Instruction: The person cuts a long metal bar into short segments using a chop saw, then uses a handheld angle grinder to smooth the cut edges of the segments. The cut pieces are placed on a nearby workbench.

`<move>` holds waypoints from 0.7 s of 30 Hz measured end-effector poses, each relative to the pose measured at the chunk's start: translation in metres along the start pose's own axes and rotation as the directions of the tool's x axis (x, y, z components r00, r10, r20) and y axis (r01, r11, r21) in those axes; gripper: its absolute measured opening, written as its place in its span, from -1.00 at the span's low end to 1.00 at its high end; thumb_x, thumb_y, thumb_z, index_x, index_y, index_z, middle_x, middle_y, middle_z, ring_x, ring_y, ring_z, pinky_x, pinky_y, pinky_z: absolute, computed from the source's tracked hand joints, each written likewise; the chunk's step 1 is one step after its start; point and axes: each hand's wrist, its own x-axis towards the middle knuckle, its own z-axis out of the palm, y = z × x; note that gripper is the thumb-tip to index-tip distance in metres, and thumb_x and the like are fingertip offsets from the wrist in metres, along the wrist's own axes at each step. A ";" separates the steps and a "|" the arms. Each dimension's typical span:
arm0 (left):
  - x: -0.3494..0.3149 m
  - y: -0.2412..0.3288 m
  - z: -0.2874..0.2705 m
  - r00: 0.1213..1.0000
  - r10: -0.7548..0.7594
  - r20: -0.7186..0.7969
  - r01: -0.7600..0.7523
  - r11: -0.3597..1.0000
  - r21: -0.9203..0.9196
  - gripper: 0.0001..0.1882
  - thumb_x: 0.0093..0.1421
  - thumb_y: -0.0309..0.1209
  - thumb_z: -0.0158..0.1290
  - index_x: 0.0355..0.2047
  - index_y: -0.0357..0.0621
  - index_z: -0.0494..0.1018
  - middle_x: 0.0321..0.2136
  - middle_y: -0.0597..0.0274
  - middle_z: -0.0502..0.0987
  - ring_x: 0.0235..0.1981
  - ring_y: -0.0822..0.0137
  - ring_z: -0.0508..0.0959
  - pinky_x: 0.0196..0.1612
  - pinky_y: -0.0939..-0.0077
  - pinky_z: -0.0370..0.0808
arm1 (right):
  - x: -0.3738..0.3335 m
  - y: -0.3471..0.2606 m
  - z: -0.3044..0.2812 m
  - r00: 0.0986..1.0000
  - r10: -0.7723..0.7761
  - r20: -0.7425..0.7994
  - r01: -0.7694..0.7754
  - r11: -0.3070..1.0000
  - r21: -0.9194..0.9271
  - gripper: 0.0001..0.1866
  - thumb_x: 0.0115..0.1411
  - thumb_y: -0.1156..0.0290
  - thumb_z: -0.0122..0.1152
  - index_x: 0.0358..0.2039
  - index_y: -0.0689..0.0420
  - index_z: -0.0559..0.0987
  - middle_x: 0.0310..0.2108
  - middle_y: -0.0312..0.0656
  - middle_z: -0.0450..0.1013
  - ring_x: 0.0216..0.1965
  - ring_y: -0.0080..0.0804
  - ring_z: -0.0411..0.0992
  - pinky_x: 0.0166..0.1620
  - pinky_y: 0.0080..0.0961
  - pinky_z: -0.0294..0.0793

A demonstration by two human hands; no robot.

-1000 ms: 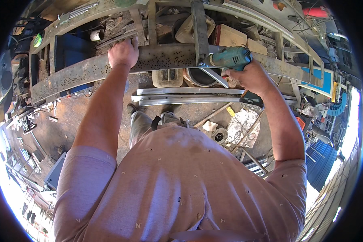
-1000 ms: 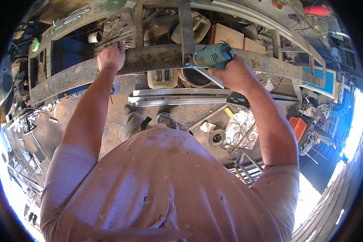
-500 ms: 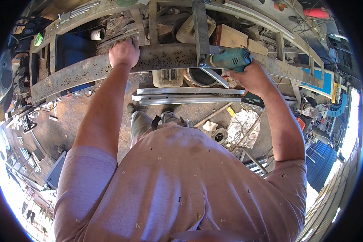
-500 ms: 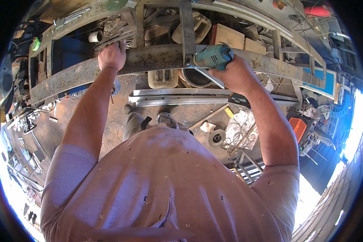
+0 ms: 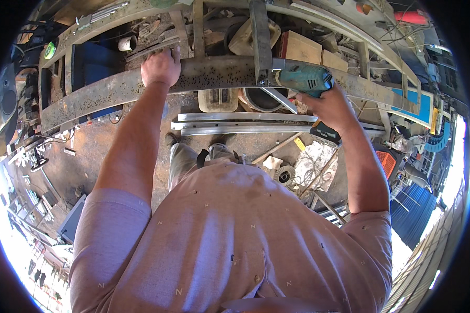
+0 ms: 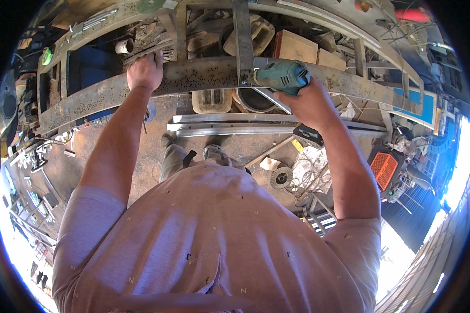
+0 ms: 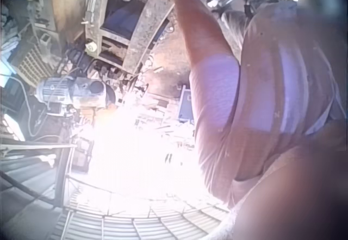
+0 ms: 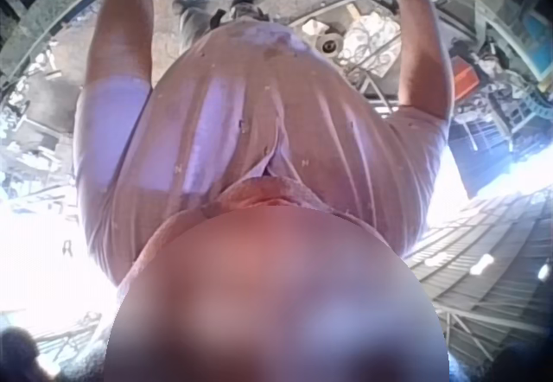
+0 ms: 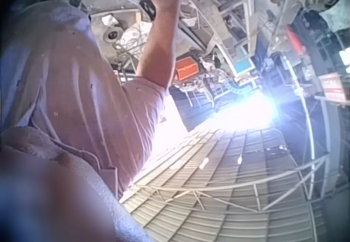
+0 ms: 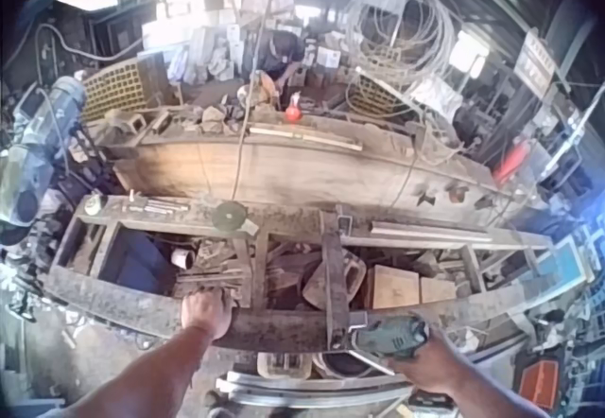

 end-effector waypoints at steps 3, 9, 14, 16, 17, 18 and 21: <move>0.000 0.003 -0.003 0.999 -0.014 0.033 0.013 1.000 0.020 -0.36 0.51 0.14 -0.33 -0.07 -0.06 0.60 -0.09 -0.04 0.69 0.05 -0.04 0.64 0.12 -0.01 0.55 | -0.002 0.006 0.001 0.999 0.044 0.005 -0.044 0.999 -0.025 -0.61 0.18 0.29 0.53 -0.05 0.19 0.66 -0.21 -0.10 0.68 -0.23 -0.33 0.59 -0.03 -0.33 0.58; 0.000 0.004 -0.009 0.997 -0.034 0.069 0.034 0.999 0.009 -0.36 0.50 0.15 -0.32 -0.03 -0.06 0.60 -0.09 -0.09 0.69 0.00 -0.08 0.67 0.10 -0.01 0.57 | -0.007 0.011 0.005 0.998 0.060 -0.003 -0.060 0.998 0.008 -0.60 0.17 0.29 0.54 -0.06 0.23 0.65 -0.24 -0.09 0.67 -0.26 -0.30 0.59 -0.05 -0.32 0.59; 0.001 0.003 -0.007 0.998 -0.040 0.053 0.040 0.999 0.003 -0.36 0.48 0.18 -0.29 -0.04 -0.04 0.61 -0.10 -0.13 0.68 -0.02 -0.14 0.66 0.08 -0.03 0.56 | -0.017 0.014 0.011 0.986 0.163 -0.044 -0.162 0.986 0.026 -0.60 0.18 0.30 0.55 -0.06 0.22 0.64 -0.30 -0.16 0.65 -0.36 -0.41 0.54 -0.19 -0.35 0.59; 0.000 0.002 -0.005 0.999 -0.040 0.033 0.041 0.999 -0.007 -0.37 0.49 0.15 -0.31 -0.05 -0.05 0.60 -0.12 -0.11 0.69 -0.02 -0.10 0.67 0.08 -0.04 0.56 | -0.030 0.018 0.014 0.974 0.227 -0.025 -0.221 0.964 0.150 -0.65 0.21 0.32 0.54 -0.10 0.23 0.63 -0.38 -0.24 0.60 -0.45 -0.52 0.49 -0.33 -0.43 0.54; 0.000 0.001 -0.005 0.999 -0.039 0.019 0.039 0.999 -0.010 -0.37 0.50 0.13 -0.32 -0.05 -0.06 0.60 -0.14 -0.10 0.70 -0.03 -0.09 0.68 0.08 -0.04 0.57 | -0.039 0.021 0.017 0.966 0.259 -0.008 -0.252 0.944 0.215 -0.68 0.22 0.33 0.53 -0.12 0.23 0.63 -0.42 -0.28 0.58 -0.50 -0.57 0.47 -0.40 -0.47 0.51; 0.001 0.000 -0.005 0.998 -0.036 0.048 0.038 0.999 -0.033 -0.38 0.50 0.13 -0.32 -0.04 -0.06 0.59 -0.13 -0.11 0.70 -0.03 -0.11 0.68 0.07 -0.05 0.56 | -0.052 0.026 0.025 0.987 0.146 -0.073 -0.114 0.935 0.336 -0.76 0.26 0.37 0.49 -0.18 0.21 0.62 -0.52 -0.38 0.49 -0.58 -0.69 0.39 -0.53 -0.59 0.38; 0.003 -0.002 -0.001 0.998 -0.049 0.028 0.050 0.999 -0.022 -0.38 0.50 0.13 -0.33 -0.01 -0.05 0.57 -0.13 -0.12 0.69 -0.03 -0.13 0.67 0.08 -0.07 0.56 | -0.086 0.050 0.043 0.953 0.297 -0.060 -0.235 0.851 0.470 -0.81 0.27 0.40 0.47 -0.23 0.19 0.63 -0.56 -0.40 0.47 -0.60 -0.67 0.38 -0.54 -0.59 0.36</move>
